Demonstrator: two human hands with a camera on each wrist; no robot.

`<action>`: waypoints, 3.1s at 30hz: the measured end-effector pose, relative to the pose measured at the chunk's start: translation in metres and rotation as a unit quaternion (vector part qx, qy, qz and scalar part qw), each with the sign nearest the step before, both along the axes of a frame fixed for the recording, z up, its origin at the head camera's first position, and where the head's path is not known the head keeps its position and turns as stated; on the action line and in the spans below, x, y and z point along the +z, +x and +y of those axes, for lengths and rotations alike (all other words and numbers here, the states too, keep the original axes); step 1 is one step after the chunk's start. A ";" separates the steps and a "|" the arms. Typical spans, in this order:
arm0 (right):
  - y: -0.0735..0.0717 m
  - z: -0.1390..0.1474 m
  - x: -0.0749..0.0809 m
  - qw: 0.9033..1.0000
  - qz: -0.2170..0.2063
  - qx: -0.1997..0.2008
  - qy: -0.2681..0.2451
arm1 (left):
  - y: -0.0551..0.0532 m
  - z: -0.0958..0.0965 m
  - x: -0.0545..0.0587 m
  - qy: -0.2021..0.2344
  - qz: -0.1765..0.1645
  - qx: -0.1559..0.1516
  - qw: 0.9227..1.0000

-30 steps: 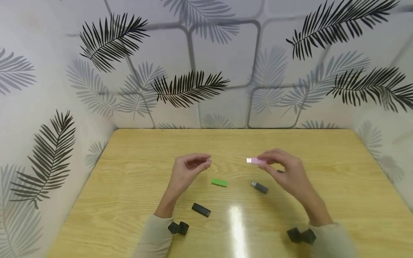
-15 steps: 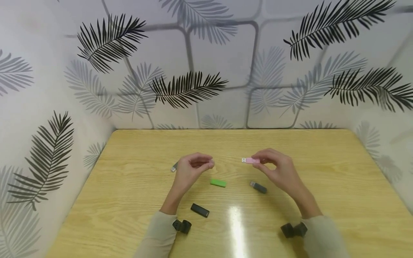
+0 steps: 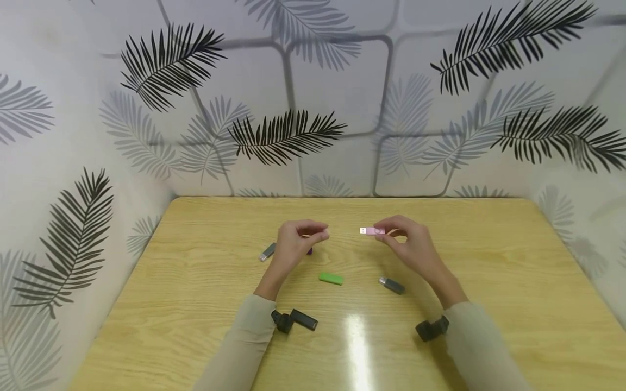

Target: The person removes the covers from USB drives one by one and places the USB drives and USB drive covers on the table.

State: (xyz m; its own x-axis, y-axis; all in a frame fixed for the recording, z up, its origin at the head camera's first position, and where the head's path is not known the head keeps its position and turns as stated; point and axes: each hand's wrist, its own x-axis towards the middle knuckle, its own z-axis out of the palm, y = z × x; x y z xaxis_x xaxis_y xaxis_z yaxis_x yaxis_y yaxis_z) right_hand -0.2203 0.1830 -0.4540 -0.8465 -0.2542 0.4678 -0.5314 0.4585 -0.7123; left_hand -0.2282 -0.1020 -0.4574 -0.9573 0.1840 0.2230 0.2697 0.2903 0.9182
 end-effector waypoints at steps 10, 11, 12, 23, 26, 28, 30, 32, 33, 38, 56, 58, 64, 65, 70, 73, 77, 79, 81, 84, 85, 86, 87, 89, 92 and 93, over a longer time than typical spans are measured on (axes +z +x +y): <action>-0.028 -0.004 -0.014 0.998 -0.057 -0.027 0.009 | -0.026 0.010 -0.004 -0.046 0.012 0.019 0.999; -0.030 -0.005 -0.015 0.998 -0.062 -0.027 0.008 | -0.028 0.010 -0.004 -0.048 0.010 0.021 0.999; -0.033 -0.006 -0.016 0.997 -0.068 -0.027 0.009 | -0.030 0.011 -0.005 -0.051 0.009 0.021 0.998; -0.061 -0.010 -0.026 0.993 -0.109 -0.039 0.017 | -0.049 0.014 -0.015 -0.104 -0.024 0.037 0.994; -0.066 -0.012 -0.029 0.992 -0.117 -0.037 0.016 | -0.054 0.015 -0.016 -0.107 -0.025 0.040 0.993; -0.068 -0.014 -0.030 0.992 -0.125 -0.030 0.011 | -0.057 0.017 -0.018 -0.116 -0.021 0.042 0.992; -0.070 -0.016 -0.033 0.991 -0.134 -0.023 0.008 | -0.061 0.018 -0.020 -0.129 -0.019 0.041 0.991; -0.071 -0.018 -0.035 0.990 -0.141 -0.019 0.011 | -0.064 0.021 -0.021 -0.146 -0.016 0.039 0.988; -0.072 -0.019 -0.036 0.989 -0.144 -0.017 0.011 | -0.065 0.022 -0.022 -0.155 -0.015 0.039 0.987; -0.077 -0.023 -0.040 0.989 -0.143 -0.021 0.019 | -0.071 0.028 -0.023 -0.193 -0.011 0.047 0.980; -0.082 -0.027 -0.049 0.989 -0.135 -0.031 0.059 | -0.076 0.037 -0.034 -0.226 -0.025 0.052 0.972; -0.081 -0.027 -0.049 0.988 -0.135 -0.031 0.064 | -0.076 0.037 -0.033 -0.228 -0.028 0.051 0.972; -0.082 -0.028 -0.049 0.987 -0.142 -0.032 0.068 | -0.077 0.038 -0.033 -0.236 -0.029 0.047 0.970; -0.082 -0.028 -0.049 0.987 -0.143 -0.034 0.068 | -0.077 0.038 -0.033 -0.236 -0.029 0.046 0.970; -0.082 -0.027 -0.048 0.986 -0.150 -0.035 0.063 | -0.077 0.037 -0.033 -0.231 -0.031 0.042 0.972; -0.082 -0.027 -0.047 0.987 -0.149 -0.031 0.055 | -0.077 0.037 -0.032 -0.224 -0.031 0.043 0.973; -0.082 -0.025 -0.046 0.987 -0.152 -0.026 0.041 | -0.075 0.035 -0.030 -0.203 -0.029 0.042 0.978; -0.082 -0.024 -0.046 0.987 -0.155 -0.025 0.037 | -0.075 0.034 -0.029 -0.190 -0.027 0.041 0.981; -0.080 -0.023 -0.045 0.986 -0.160 -0.027 0.033 | -0.074 0.033 -0.028 -0.176 -0.028 0.039 0.983; -0.078 -0.021 -0.041 0.985 -0.164 -0.033 0.035 | -0.072 0.031 -0.028 -0.168 -0.024 0.040 0.985; -0.077 -0.020 -0.039 0.985 -0.166 -0.035 0.035 | -0.071 0.030 -0.027 -0.167 -0.022 0.040 0.985; -0.075 -0.020 -0.038 0.985 -0.168 -0.035 0.034 | -0.070 0.029 -0.026 -0.169 -0.021 0.041 0.985; -0.074 -0.019 -0.036 0.984 -0.170 -0.036 0.036 | -0.069 0.028 -0.025 -0.168 -0.019 0.042 0.985; -0.071 -0.018 -0.033 0.984 -0.171 -0.035 0.037 | -0.067 0.025 -0.022 -0.164 -0.018 0.042 0.985; -0.066 -0.016 -0.029 0.985 -0.169 -0.032 0.034 | -0.063 0.022 -0.020 -0.153 -0.023 0.041 0.987; -0.064 -0.015 -0.028 0.985 -0.166 -0.032 0.034 | -0.062 0.021 -0.019 -0.149 -0.028 0.041 0.988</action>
State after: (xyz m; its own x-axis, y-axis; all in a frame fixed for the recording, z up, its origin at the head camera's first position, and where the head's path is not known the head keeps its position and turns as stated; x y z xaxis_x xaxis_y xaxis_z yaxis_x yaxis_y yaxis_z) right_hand -0.2845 0.1679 -0.4824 -0.9653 -0.2163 0.1461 -0.2425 0.5362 -0.8085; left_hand -0.2901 -0.0812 -0.4766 -0.9811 0.1548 0.1163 0.1847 0.5678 0.8022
